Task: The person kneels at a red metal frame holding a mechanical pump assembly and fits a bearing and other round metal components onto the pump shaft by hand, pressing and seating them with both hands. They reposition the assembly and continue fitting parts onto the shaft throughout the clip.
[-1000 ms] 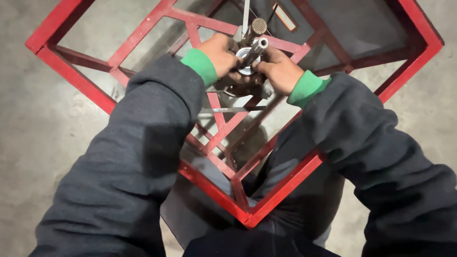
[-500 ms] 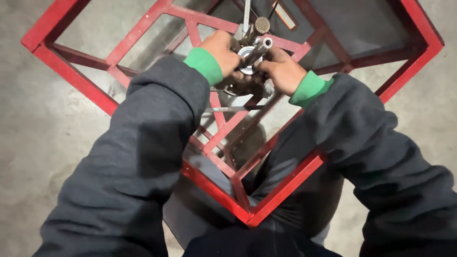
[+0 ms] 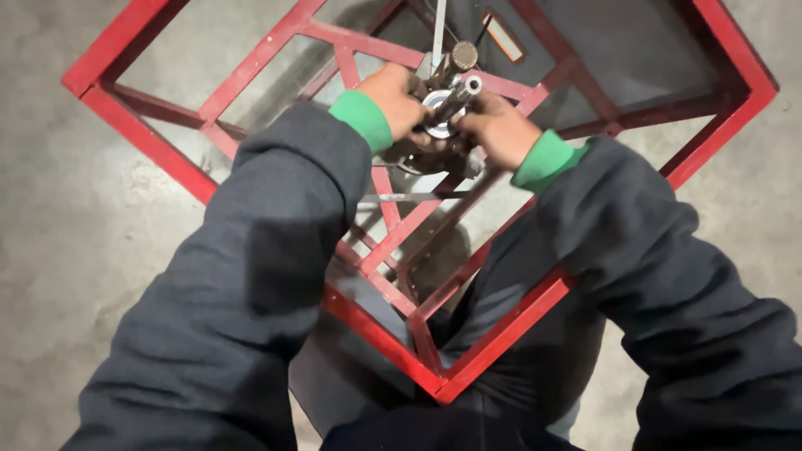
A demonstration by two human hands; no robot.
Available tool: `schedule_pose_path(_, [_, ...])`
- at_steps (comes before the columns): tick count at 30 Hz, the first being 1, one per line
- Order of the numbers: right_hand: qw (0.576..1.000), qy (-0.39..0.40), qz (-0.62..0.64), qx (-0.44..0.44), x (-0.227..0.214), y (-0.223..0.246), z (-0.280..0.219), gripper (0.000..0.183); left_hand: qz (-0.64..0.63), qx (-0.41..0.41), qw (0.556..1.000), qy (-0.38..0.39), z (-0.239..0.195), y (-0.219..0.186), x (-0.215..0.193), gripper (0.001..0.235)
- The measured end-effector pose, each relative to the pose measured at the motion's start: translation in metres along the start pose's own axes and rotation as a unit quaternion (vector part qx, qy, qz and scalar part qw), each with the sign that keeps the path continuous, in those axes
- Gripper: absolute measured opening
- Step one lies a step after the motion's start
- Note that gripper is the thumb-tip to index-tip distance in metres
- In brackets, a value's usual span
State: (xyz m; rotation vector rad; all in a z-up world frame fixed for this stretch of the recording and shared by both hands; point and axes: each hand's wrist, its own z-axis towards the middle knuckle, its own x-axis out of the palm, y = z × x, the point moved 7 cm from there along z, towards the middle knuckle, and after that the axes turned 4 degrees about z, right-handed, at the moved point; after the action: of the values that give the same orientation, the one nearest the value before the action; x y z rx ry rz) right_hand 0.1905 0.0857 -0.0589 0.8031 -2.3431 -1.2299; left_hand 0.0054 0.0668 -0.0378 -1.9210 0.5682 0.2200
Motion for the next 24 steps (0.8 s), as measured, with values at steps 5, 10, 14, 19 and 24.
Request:
schedule_pose_path(5, [0.982,-0.036,0.141,0.121,0.001,0.011,-0.013,0.033,-0.213,-0.034,0.970,0.116,0.013,0.008,0.023,0.027])
schedule_pose_path(10, [0.985,0.037,0.065,0.155,0.006,0.010,-0.021,0.031,-0.225,-0.095,0.962,0.125,0.017,0.024,0.030,0.026])
schedule_pose_path(14, [0.993,0.026,0.024,0.112,0.005,0.007,-0.016,0.033,-0.162,-0.047,0.976,0.135,0.006,-0.002,0.016,0.027])
schedule_pose_path(19, [0.992,-0.007,-0.104,0.077,0.003,0.023,-0.021,0.040,-0.089,-0.077,0.986,0.117,-0.015,-0.023,-0.003,0.031])
schedule_pose_path(24, [0.980,-0.055,-0.175,0.081,-0.008,0.015,-0.014,0.045,-0.077,-0.056,0.986,0.136,-0.011,-0.016,0.005,0.030])
